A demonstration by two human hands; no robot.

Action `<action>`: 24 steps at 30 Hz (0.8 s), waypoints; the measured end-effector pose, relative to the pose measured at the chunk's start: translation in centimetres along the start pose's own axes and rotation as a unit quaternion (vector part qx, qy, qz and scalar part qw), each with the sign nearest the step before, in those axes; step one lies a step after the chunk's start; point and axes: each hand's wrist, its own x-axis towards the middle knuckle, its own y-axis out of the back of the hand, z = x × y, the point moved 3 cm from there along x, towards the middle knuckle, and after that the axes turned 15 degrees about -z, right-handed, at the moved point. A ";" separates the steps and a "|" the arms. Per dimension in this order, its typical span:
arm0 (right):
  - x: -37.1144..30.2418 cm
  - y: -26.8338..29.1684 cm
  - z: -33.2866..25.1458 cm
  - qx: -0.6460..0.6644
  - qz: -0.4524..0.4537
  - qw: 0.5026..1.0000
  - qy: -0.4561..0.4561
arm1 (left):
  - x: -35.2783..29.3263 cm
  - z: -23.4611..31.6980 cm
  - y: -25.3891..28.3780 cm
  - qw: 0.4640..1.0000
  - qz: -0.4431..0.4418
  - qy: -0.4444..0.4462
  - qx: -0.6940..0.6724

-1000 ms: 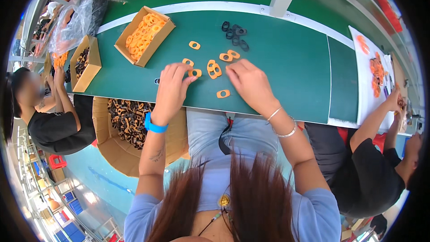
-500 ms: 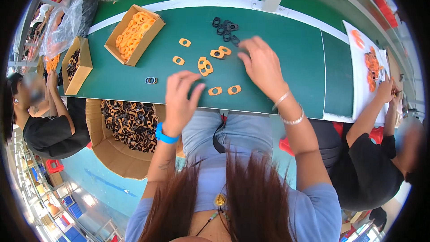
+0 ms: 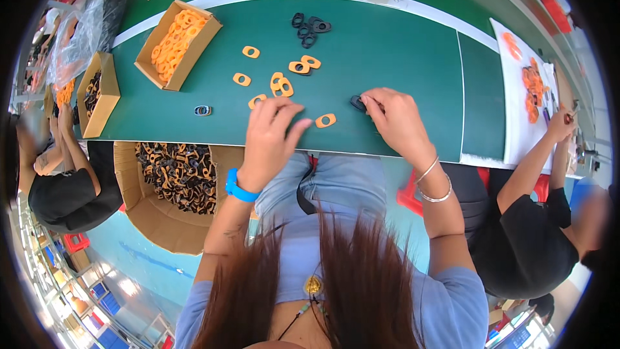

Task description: Assemble small plastic pieces on a factory production line.

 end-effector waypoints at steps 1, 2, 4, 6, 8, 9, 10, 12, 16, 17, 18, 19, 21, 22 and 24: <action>-0.3 -0.1 0.2 -0.001 0.002 1.000 -0.005 | 0.2 0.9 -0.6 0.999 -0.026 -0.008 -0.019; -0.5 0.0 -0.1 -0.043 0.042 0.998 0.014 | 0.4 1.4 -1.1 0.998 -0.052 -0.016 -0.038; -0.7 -0.1 -0.7 -0.087 0.083 0.992 0.032 | 0.2 1.3 -2.3 0.997 -0.060 -0.026 -0.038; -1.3 -0.7 -1.1 -0.142 0.157 0.971 0.114 | 0.3 1.3 -2.8 0.996 -0.073 -0.037 -0.037; -2.1 -1.6 -0.5 -0.143 0.142 0.971 0.130 | 0.0 1.2 -2.4 0.995 -0.085 -0.033 -0.030; -2.4 -2.1 -0.2 -0.143 0.126 0.970 0.148 | -0.1 1.1 -2.2 0.995 -0.086 -0.034 -0.030; -2.6 -2.2 0.2 -0.107 0.129 0.974 0.155 | -0.3 0.9 -2.1 0.995 -0.090 -0.036 -0.038; -2.3 -1.8 -0.8 -0.090 0.145 0.975 0.140 | -0.6 0.7 -1.9 0.994 -0.096 -0.035 -0.044; -1.5 -1.8 -0.7 -0.076 0.109 0.982 0.132 | -1.9 0.8 -1.4 0.992 -0.079 0.024 -0.101; -1.4 -1.9 -0.9 -0.075 0.106 0.983 0.134 | -2.1 0.8 -1.3 0.991 -0.068 0.041 -0.105; -1.3 -2.1 -1.4 -0.034 0.088 0.985 0.145 | -2.4 0.7 -1.4 0.991 -0.067 0.045 -0.105; -1.1 -2.4 -1.9 0.007 0.070 0.985 0.156 | -2.7 0.6 -1.5 0.993 -0.057 0.041 -0.091; -0.9 -3.0 -2.9 -0.011 0.055 0.983 0.177 | -3.1 0.4 -1.7 0.995 -0.046 0.041 -0.075; -0.8 -3.3 -3.4 -0.030 0.042 0.979 0.197 | -3.2 0.4 -1.9 0.994 -0.043 0.042 -0.089; -0.3 -3.8 -3.7 -0.038 0.030 0.975 0.215 | -3.2 0.4 -2.0 0.993 -0.039 0.044 -0.102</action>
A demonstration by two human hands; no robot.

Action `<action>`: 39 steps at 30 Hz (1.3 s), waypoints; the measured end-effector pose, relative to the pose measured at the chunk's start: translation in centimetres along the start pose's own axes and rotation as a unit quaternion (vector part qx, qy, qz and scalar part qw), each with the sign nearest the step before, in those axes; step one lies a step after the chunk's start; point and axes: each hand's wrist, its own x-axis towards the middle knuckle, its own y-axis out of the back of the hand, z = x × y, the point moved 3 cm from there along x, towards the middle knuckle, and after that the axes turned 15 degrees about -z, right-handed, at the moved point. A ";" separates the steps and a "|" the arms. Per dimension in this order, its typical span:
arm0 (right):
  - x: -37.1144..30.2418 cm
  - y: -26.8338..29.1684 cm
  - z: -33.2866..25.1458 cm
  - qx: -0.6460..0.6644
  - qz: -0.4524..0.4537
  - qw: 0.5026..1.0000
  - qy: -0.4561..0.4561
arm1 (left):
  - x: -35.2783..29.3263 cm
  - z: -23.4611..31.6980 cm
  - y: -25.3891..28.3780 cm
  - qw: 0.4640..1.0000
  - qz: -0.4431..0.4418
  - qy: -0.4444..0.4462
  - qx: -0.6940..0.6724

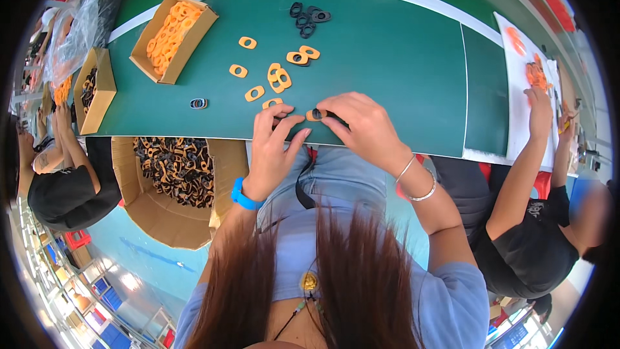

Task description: Assemble small plastic pieces on a factory production line.

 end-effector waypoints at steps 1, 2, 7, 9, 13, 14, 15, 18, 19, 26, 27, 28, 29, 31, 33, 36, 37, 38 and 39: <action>0.2 -0.3 -0.1 -0.006 -0.011 1.000 0.017 | 0.0 0.0 0.0 1.000 0.001 -0.004 -0.003; 0.4 -0.5 -0.3 -0.005 -0.013 1.000 0.018 | 0.0 0.0 0.0 1.000 0.002 -0.008 -0.007; 0.7 -1.0 -0.8 -0.057 -0.006 0.998 0.028 | -0.1 -0.1 0.0 1.000 0.004 -0.009 -0.006; 0.5 -1.2 -0.7 -0.060 -0.003 0.998 0.029 | -0.1 -0.1 0.0 1.000 0.003 -0.010 -0.007; 0.4 -0.9 -0.4 -0.057 -0.005 0.998 0.030 | -0.2 -0.2 0.0 1.000 0.000 -0.005 -0.011; 0.4 -0.9 -0.4 -0.057 -0.006 0.998 0.030 | -0.2 -0.3 0.0 1.000 -0.003 -0.004 -0.011; 0.4 -0.8 -0.5 -0.063 -0.008 0.998 0.028 | -0.2 -0.3 -0.1 1.000 -0.002 -0.003 -0.011; 0.5 -1.0 -0.7 -0.074 -0.006 0.997 0.026 | -0.2 -0.3 -0.3 1.000 0.001 -0.006 -0.017; 0.6 -1.0 -0.7 -0.078 0.000 0.997 0.026 | -0.1 -0.2 -0.2 1.000 0.003 -0.002 -0.019; 0.3 -0.9 -0.8 -0.059 0.003 0.998 -0.014 | 0.0 -0.2 -0.2 1.000 -0.002 -0.002 -0.027; 0.5 -0.9 -0.8 -0.059 -0.002 0.998 -0.019 | 0.1 -0.1 0.0 1.000 -0.003 -0.003 -0.026; 0.6 -0.9 -0.8 -0.059 -0.006 0.998 -0.024 | 0.3 0.0 0.2 1.000 0.000 -0.005 -0.016; 0.5 -1.0 -0.8 -0.060 -0.006 0.998 -0.022 | 0.4 0.2 0.3 1.000 0.005 -0.005 -0.005; 0.4 -1.3 -0.7 -0.040 0.011 0.999 -0.015 | 1.0 0.3 0.0 0.999 -0.001 -0.034 0.020; 0.1 -1.2 -0.4 0.063 0.008 0.996 -0.064 | 1.4 0.1 -0.3 0.997 -0.004 -0.058 0.052; 0.4 0.6 0.5 0.206 -0.035 0.968 -0.138 | 1.6 -0.1 -0.7 0.994 -0.002 -0.101 0.046; 1.0 0.9 0.8 0.244 -0.071 0.953 -0.164 | 1.3 0.1 -0.4 0.994 0.002 -0.093 0.055; 2.1 1.5 1.0 0.154 -0.043 0.978 -0.131 | 1.2 0.6 -0.3 0.994 -0.017 -0.085 0.067; 3.5 1.5 0.8 0.158 -0.044 0.979 -0.124 | 0.9 0.8 -0.1 0.993 -0.035 -0.075 0.079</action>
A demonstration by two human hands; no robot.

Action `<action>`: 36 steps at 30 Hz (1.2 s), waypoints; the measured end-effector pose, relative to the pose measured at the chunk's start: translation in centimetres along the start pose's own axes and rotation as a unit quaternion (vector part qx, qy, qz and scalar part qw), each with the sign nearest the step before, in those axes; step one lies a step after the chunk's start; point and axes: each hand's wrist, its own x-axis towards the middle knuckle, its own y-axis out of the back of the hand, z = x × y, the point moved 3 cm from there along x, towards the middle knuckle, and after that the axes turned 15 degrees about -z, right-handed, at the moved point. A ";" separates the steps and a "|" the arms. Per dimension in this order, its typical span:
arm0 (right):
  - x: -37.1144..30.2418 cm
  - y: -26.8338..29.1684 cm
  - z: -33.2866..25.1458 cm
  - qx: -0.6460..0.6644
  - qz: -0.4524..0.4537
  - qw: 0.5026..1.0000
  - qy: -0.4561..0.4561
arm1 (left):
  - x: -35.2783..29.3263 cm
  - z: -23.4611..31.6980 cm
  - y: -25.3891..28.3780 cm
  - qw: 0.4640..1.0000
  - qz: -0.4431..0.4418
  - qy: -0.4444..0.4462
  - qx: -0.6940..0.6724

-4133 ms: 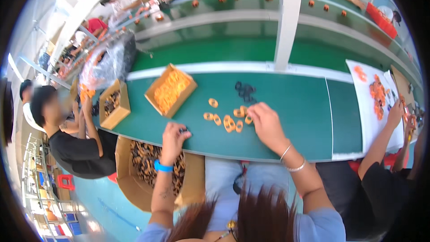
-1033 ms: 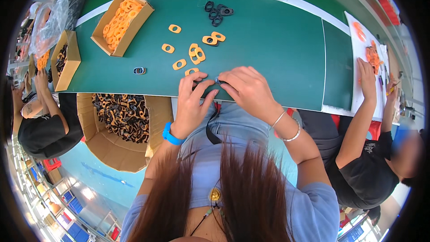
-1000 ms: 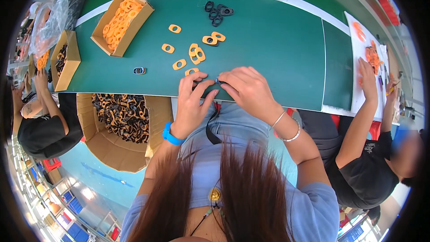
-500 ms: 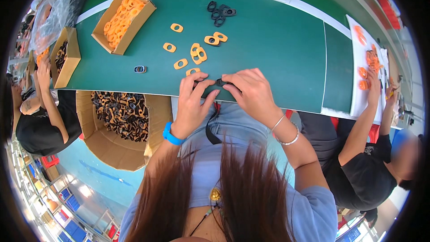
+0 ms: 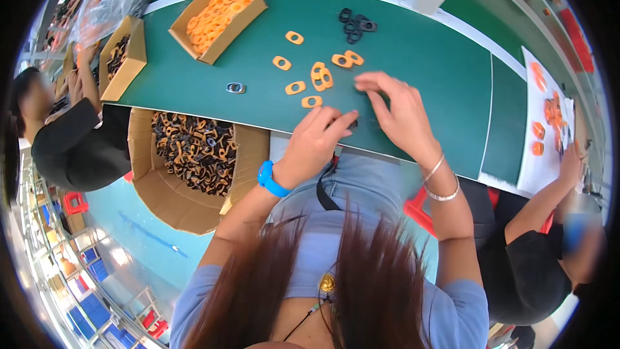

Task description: Assemble small plastic pieces on a factory production line.

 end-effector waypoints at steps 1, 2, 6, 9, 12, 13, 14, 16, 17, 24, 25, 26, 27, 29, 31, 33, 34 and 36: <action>1.5 -0.5 -1.6 -0.073 0.008 0.993 0.095 | -0.7 -0.1 0.4 1.000 -0.025 -0.005 0.014; 2.9 -1.1 -3.3 -0.146 0.019 0.971 0.187 | -1.5 -0.3 1.1 1.000 -0.024 -0.002 0.019; 10.7 -7.4 -6.6 -0.136 -0.111 0.944 0.279 | -5.6 -2.4 4.1 0.996 0.072 0.053 0.026; 14.6 -11.2 -7.3 -0.147 -0.115 0.936 0.297 | -8.9 -4.7 6.7 0.971 0.160 0.146 0.100; 16.1 -12.8 -6.9 -0.158 -0.183 0.925 0.293 | -11.2 -7.4 8.6 0.951 0.228 0.193 0.085; 16.2 -12.3 -6.7 -0.138 -0.181 0.938 0.262 | -11.4 -8.2 9.1 0.948 0.239 0.195 0.084; 16.0 -11.7 -6.9 -0.117 -0.179 0.949 0.231 | -11.4 -8.7 9.6 0.944 0.251 0.197 0.083; 15.3 -10.5 -6.2 -0.040 -0.179 0.954 0.239 | -10.3 -9.8 10.1 0.947 0.248 0.185 0.084; 15.0 -10.0 -5.6 0.072 -0.163 0.965 0.191 | -9.7 -10.3 10.1 0.950 0.252 0.165 0.082; 12.4 -10.8 -5.7 -0.119 -0.066 0.969 0.208 | -6.9 -13.6 11.3 0.942 0.163 0.235 0.177; 12.2 -10.8 -6.1 -0.114 -0.077 0.965 0.222 | -6.8 -13.4 11.4 0.940 0.167 0.223 0.194; 12.2 -10.9 -6.4 -0.106 -0.090 0.960 0.242 | -6.7 -13.0 11.7 0.937 0.172 0.213 0.216; 12.7 -10.4 -5.7 -0.079 -0.063 0.966 0.239 | -6.8 -12.7 11.8 0.937 0.172 0.221 0.207; 13.6 -7.6 -4.9 -0.105 -0.021 0.967 0.232 | -6.6 -11.5 11.7 0.935 0.194 0.224 0.196; 14.7 -4.3 -4.2 -0.146 0.028 0.969 0.198 | -6.4 -11.0 11.9 0.937 0.217 0.202 0.186; 16.0 -2.3 -3.2 -0.170 0.029 0.972 0.159 | -5.9 -10.9 12.4 0.939 0.219 0.191 0.185; 16.4 -1.6 -2.7 -0.181 0.030 0.973 0.142 | -5.4 -10.7 12.6 0.943 0.219 0.177 0.180; 16.7 -0.2 -2.7 -0.174 0.019 0.977 0.118 | -4.5 -10.3 13.1 0.946 0.219 0.162 0.174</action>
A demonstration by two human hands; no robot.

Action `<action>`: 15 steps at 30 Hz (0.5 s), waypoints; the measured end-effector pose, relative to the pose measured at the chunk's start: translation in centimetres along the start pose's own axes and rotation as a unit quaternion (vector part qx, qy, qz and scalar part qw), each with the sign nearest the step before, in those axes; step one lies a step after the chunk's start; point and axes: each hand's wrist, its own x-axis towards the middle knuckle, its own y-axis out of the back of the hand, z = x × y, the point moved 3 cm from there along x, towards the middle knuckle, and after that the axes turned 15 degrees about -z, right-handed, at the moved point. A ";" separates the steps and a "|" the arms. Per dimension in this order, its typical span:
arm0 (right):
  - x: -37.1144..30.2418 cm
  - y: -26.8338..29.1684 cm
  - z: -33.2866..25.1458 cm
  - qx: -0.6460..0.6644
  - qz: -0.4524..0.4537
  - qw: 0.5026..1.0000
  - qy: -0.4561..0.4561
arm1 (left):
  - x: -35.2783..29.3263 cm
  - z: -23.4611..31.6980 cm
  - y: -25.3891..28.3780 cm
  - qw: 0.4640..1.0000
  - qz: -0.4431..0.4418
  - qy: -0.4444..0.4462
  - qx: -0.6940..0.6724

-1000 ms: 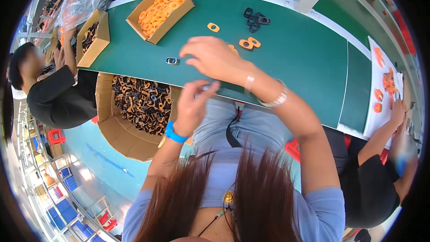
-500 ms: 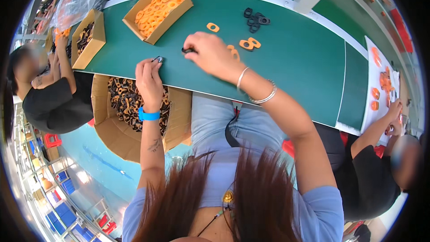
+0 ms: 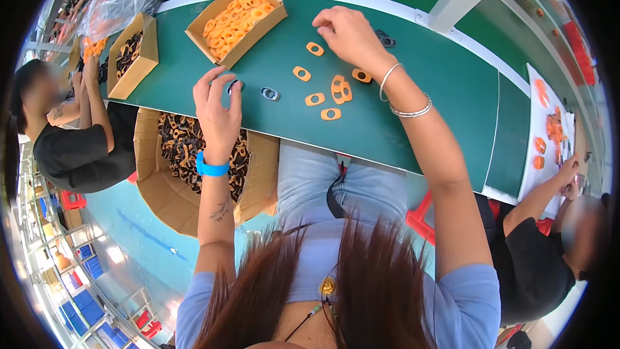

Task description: Assemble small plastic pieces on a factory production line.

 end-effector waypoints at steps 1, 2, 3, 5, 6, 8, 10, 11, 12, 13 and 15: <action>-0.2 0.8 0.4 -0.024 0.013 1.000 -0.005 | 0.4 0.4 -0.1 1.000 -0.017 -0.018 -0.020; -0.6 1.5 1.0 -0.048 0.025 0.998 -0.011 | 0.7 0.8 -0.4 0.998 -0.034 -0.035 -0.040; -0.8 2.2 2.3 -0.064 0.029 0.997 -0.041 | 0.9 1.5 -0.9 0.996 -0.049 -0.049 -0.065; -2.2 3.7 4.3 -0.055 0.030 0.996 -0.067 | 1.4 2.8 -1.6 0.993 -0.071 -0.072 -0.068; -2.9 4.4 5.1 -0.042 0.031 0.995 -0.090 | 1.5 3.4 -2.0 0.989 -0.092 -0.095 -0.066; -4.3 4.7 5.6 -0.014 0.024 0.992 -0.120 | 1.4 3.9 -3.0 0.987 -0.107 -0.093 -0.078; -5.9 4.4 4.6 -0.026 0.011 0.993 -0.118 | 0.8 5.6 -3.6 0.978 -0.130 -0.111 -0.121; -6.5 4.2 4.5 -0.016 0.006 0.997 -0.082 | 0.4 6.5 -4.2 0.973 -0.150 -0.120 -0.131; -7.0 3.7 5.1 -0.017 0.006 0.996 -0.085 | 0.1 7.4 -4.4 0.972 -0.151 -0.121 -0.134; -7.6 3.1 5.5 -0.051 0.002 0.998 -0.037 | -0.3 8.3 -4.6 0.966 -0.173 -0.127 -0.145; -8.7 2.8 4.9 -0.094 -0.001 0.996 0.004 | -1.0 9.3 -5.1 0.956 -0.213 -0.123 -0.158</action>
